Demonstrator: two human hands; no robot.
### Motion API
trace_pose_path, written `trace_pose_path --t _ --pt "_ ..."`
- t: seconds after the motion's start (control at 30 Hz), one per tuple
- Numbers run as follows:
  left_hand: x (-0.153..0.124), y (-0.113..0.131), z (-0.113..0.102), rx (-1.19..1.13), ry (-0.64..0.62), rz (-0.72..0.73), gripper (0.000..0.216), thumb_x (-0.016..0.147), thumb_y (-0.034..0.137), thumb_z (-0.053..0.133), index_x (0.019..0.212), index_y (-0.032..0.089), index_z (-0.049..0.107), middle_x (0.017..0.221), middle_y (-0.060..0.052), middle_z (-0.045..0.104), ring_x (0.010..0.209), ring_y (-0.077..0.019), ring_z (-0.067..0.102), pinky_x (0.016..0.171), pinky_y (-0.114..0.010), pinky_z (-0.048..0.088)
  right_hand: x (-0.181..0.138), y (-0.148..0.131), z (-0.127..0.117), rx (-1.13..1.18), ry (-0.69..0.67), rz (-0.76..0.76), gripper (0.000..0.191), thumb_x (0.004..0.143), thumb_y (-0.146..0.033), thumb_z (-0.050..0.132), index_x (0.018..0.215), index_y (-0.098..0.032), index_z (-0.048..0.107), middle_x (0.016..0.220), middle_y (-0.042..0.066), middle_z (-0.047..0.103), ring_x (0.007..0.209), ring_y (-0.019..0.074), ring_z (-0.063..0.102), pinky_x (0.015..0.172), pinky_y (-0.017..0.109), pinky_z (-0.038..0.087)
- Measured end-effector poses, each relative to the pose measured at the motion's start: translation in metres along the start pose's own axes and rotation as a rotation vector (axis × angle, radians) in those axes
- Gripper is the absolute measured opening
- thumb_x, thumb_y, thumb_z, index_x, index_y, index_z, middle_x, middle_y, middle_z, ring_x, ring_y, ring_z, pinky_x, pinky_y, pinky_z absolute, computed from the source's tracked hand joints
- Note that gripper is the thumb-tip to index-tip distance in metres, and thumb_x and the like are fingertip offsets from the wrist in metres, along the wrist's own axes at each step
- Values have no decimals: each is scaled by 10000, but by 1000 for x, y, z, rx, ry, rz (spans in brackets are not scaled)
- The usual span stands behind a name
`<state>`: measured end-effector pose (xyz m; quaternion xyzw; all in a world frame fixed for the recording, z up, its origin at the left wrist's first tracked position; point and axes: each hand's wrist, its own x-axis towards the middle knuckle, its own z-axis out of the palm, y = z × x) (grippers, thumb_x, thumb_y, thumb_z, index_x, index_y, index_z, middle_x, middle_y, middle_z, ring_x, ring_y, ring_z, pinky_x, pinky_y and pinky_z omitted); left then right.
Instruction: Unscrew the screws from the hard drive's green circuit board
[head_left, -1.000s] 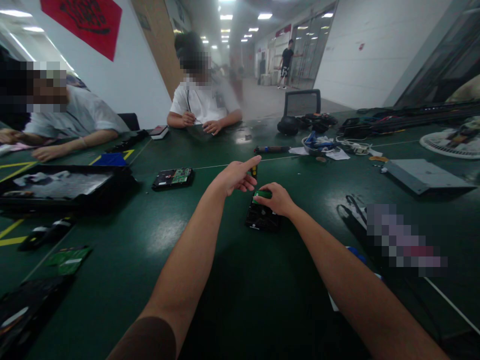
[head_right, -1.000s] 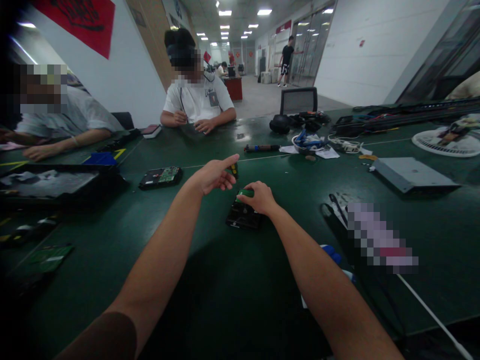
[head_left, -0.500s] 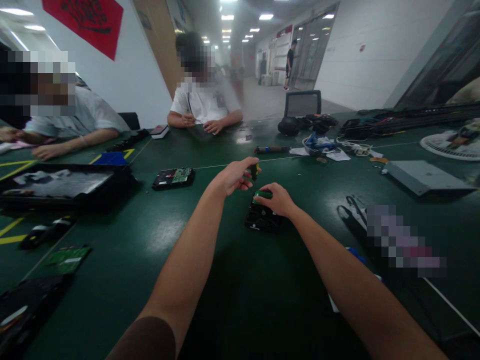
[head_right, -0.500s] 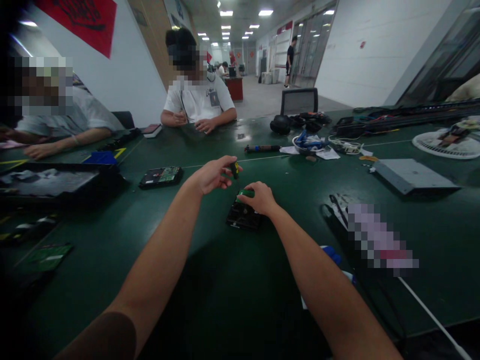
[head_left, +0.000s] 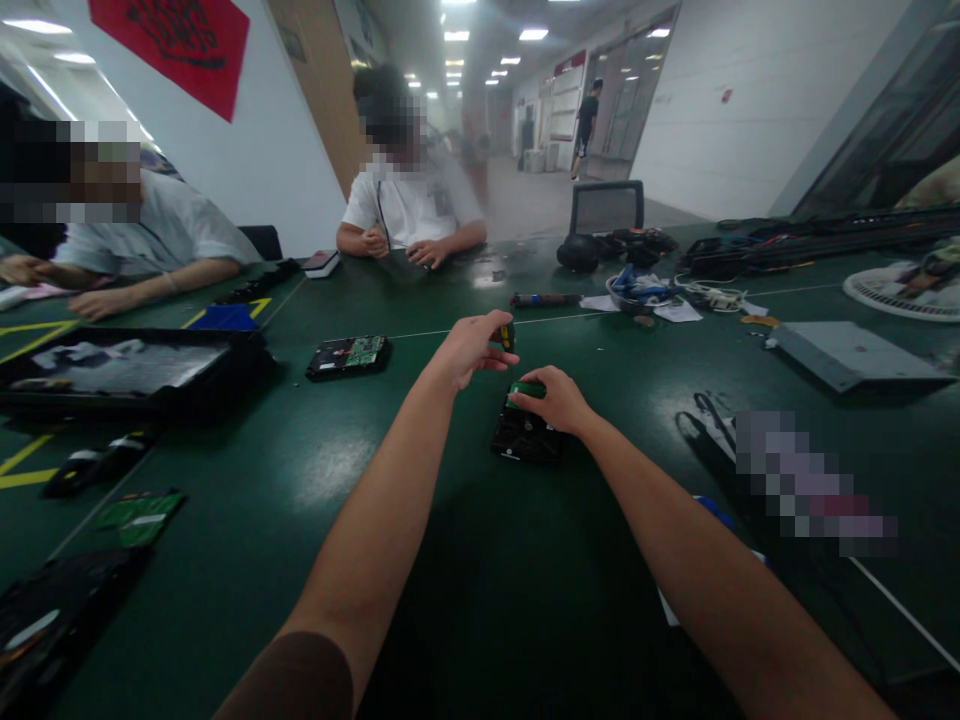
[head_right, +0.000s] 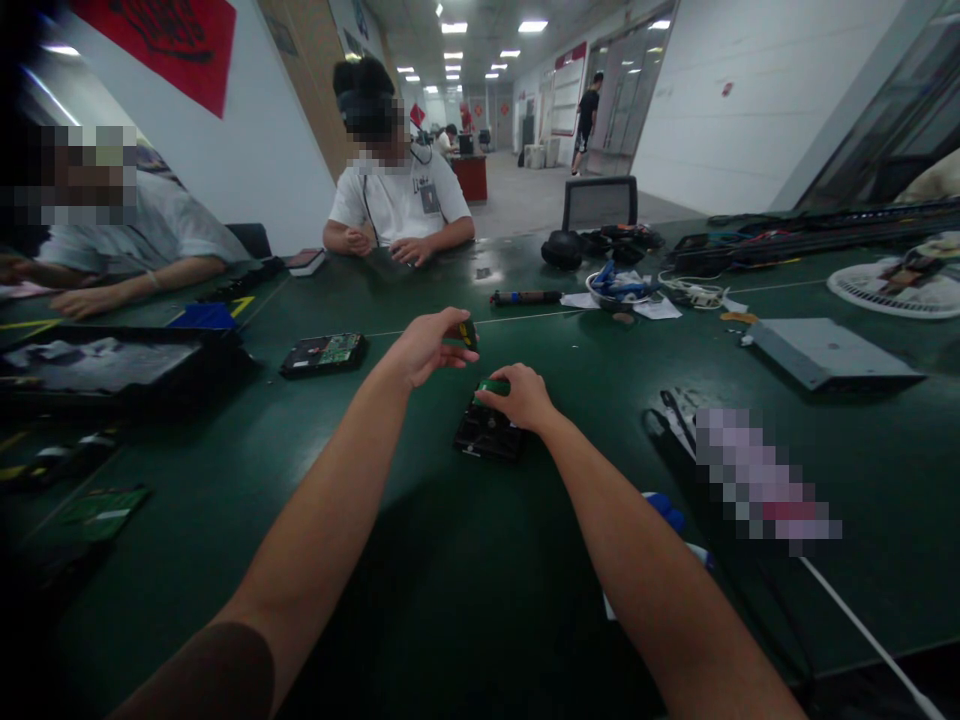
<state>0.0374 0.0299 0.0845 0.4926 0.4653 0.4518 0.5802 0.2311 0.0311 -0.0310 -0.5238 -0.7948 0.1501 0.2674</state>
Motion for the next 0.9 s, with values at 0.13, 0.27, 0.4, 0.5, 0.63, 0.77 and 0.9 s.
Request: trace_pose_path --t 0.13,0.27,0.4,0.5,0.63,0.77,0.9 --pt "1 0 1 -8 -30 -31 303 906 432 564 909 146 662 890 -138 739 675 -180 690 577 -267 489 0 1 0 5 1 3 468 832 -627 735 1101 -244 738 1130 82 712 1044 268 652 886 398 500" --pt "4 -1 0 17 6 -9 345 921 421 496 860 143 691 889 -133 748 610 -143 618 557 -257 447 0 0 0 6 7 4 467 834 -632 731 1089 -240 743 1129 85 714 1040 270 656 882 393 503" --pt "8 -5 0 71 14 22 383 924 473 517 845 151 708 888 -117 743 638 -139 602 563 -244 434 0 -2 0 1 -4 19 442 838 -617 737 1082 -248 750 1136 85 711 1039 269 659 876 391 507" --pt "9 -6 0 132 30 76 371 916 478 561 860 154 730 907 -111 741 716 -152 630 568 -237 422 0 -2 -1 3 -4 26 448 837 -615 741 1091 -246 748 1151 88 708 1058 269 656 893 392 507" --pt "7 -5 2 122 48 122 305 915 416 594 895 147 735 928 -109 727 732 -144 625 564 -229 415 0 0 0 6 1 11 476 838 -640 727 1103 -245 743 1162 88 704 1065 269 651 899 399 504" --pt "4 -4 3 1 17 116 210 884 350 659 912 145 700 917 -95 693 735 -143 632 585 -234 471 0 2 2 3 4 6 453 839 -629 728 1081 -246 744 1140 79 707 1047 262 648 897 394 497" --pt "3 -4 4 -150 -42 88 143 865 284 674 894 145 662 890 -81 666 773 -174 667 712 -324 572 -1 2 3 2 10 2 482 839 -622 727 1111 -225 733 1132 83 706 1026 260 649 880 389 499"
